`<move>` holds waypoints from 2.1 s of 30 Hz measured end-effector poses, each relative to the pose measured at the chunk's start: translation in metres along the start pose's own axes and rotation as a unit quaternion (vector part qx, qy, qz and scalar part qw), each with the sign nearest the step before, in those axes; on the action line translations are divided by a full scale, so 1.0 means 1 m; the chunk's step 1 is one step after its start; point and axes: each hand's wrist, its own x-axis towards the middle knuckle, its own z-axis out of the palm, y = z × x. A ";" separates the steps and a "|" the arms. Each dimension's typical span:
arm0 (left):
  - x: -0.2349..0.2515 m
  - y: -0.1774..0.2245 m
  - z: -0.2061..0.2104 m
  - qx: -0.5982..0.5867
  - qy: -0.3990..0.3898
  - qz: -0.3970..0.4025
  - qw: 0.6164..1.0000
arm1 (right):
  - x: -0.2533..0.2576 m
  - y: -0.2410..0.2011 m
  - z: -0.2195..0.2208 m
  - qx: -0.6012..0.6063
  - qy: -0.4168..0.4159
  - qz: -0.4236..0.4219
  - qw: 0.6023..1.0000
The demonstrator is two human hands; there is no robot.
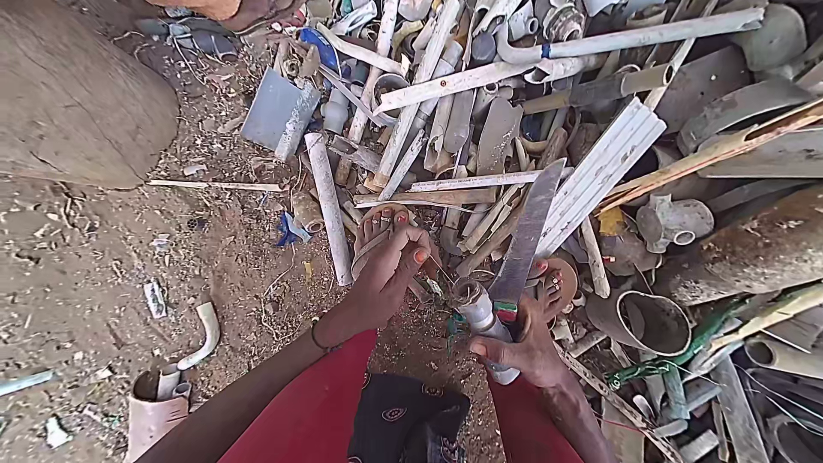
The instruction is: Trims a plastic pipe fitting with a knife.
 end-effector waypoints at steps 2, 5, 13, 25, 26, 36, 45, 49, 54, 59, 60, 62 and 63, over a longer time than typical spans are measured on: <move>0.000 0.002 0.002 -0.129 -0.011 -0.069 0.989 | 0.001 -0.002 0.002 -0.038 0.010 0.014 0.999; 0.000 0.007 0.004 -0.306 0.012 -0.173 0.936 | 0.004 -0.001 0.003 -0.122 0.026 0.026 0.992; 0.009 0.003 0.009 -0.390 0.135 -0.342 0.844 | 0.007 -0.004 0.009 -0.430 -0.066 -0.087 0.896; -0.010 -0.012 -0.030 0.120 0.042 -0.205 0.971 | -0.006 0.003 -0.006 -0.498 0.039 -0.243 0.832; -0.011 -0.009 -0.024 0.141 0.012 -0.182 0.973 | -0.004 0.002 -0.007 -0.519 0.049 -0.278 0.807; -0.003 0.021 -0.006 0.021 -0.154 0.022 0.988 | -0.007 -0.002 -0.013 -0.591 0.044 -0.357 0.722; -0.004 0.018 -0.005 0.038 -0.147 0.038 0.988 | -0.007 -0.001 -0.013 -0.599 0.004 -0.346 0.722; -0.004 0.020 -0.005 0.070 -0.165 0.015 0.984 | -0.006 0.001 -0.013 -0.598 0.000 -0.344 0.723; -0.006 0.021 -0.006 0.152 -0.219 0.017 0.964 | -0.005 0.001 -0.011 -0.605 -0.014 -0.338 0.721; -0.004 0.023 -0.005 0.227 -0.244 0.062 0.941 | -0.005 0.002 -0.010 -0.608 -0.047 -0.334 0.719; -0.004 0.022 -0.004 0.235 -0.242 0.076 0.938 | -0.005 0.003 -0.010 -0.608 -0.050 -0.332 0.720; -0.005 0.021 -0.003 0.207 -0.235 0.100 0.944 | -0.004 0.005 -0.009 -0.594 -0.048 -0.330 0.732; -0.005 0.021 -0.003 0.182 -0.227 0.111 0.950 | -0.003 0.006 -0.008 -0.581 -0.043 -0.328 0.744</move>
